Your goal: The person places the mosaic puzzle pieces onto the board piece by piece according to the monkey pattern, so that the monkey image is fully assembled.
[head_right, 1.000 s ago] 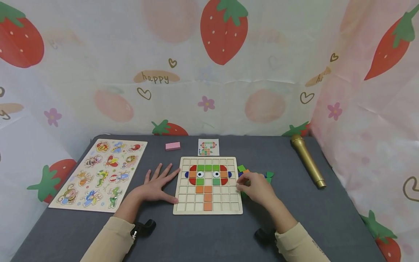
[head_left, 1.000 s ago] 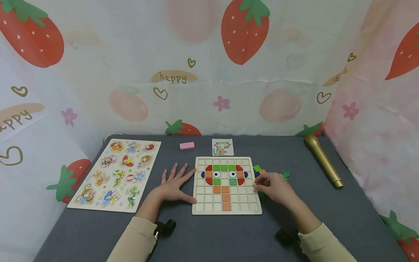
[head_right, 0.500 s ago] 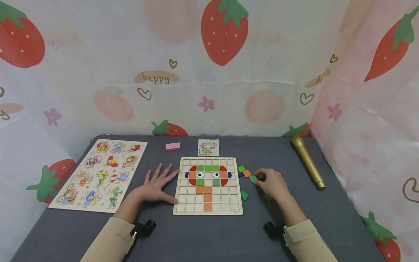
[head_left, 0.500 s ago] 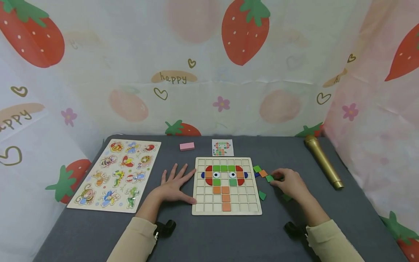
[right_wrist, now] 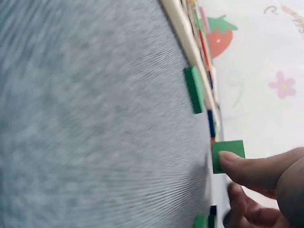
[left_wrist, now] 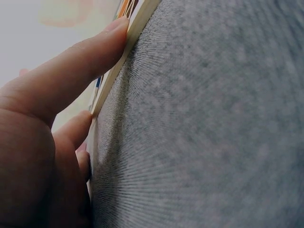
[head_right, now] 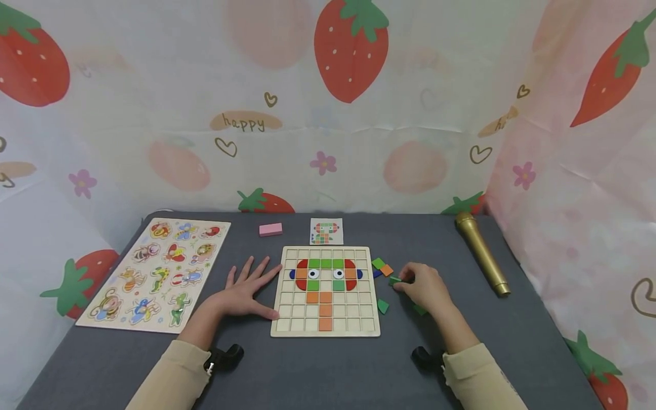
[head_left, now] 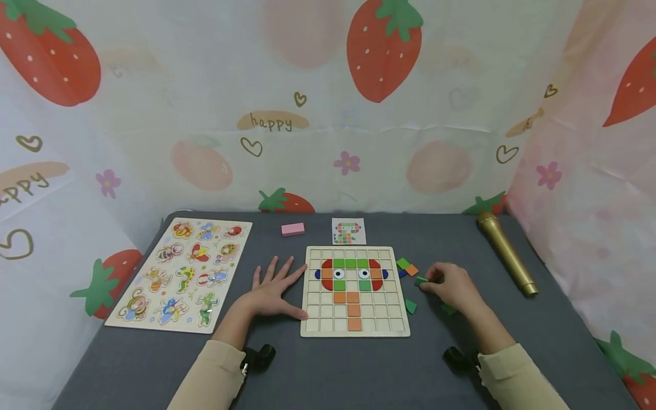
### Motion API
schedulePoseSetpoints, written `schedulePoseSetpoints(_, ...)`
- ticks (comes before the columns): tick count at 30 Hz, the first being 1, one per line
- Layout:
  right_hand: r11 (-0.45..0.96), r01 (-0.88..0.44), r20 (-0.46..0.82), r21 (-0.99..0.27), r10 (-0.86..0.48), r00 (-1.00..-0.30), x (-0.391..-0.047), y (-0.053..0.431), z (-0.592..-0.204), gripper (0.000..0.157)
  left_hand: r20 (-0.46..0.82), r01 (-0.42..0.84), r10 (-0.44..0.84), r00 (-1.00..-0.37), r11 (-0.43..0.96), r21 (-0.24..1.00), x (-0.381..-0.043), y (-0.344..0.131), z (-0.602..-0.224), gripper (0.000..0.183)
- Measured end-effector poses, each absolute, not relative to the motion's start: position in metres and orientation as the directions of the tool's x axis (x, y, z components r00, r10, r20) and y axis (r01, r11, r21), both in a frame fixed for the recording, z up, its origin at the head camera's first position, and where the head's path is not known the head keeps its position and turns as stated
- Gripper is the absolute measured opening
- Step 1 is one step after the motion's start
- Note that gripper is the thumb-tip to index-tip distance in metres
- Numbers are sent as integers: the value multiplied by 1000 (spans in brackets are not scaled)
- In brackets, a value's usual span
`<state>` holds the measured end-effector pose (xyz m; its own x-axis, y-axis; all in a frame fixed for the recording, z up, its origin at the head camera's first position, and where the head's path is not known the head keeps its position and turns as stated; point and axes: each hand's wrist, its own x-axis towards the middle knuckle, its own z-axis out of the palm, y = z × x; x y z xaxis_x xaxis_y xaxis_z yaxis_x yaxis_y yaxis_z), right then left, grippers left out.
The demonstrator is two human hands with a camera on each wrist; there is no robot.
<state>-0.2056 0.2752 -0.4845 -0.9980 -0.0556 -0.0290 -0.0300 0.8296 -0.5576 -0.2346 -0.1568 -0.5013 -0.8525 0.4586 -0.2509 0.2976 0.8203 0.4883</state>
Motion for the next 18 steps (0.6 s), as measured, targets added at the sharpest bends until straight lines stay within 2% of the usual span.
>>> schedulePoseSetpoints(7, 802, -41, -37, -596, -78, -996, -202, 265, -475, 13, -246, 303, 461, -852, 820, 486, -237, -158, -504, 114)
schedulePoseSetpoints(18, 754, -114, -10, -647, -158, -987, -197, 236, -458, 22, -259, 292, 452, -854, 827, 481, -237, -157, -505, 114)
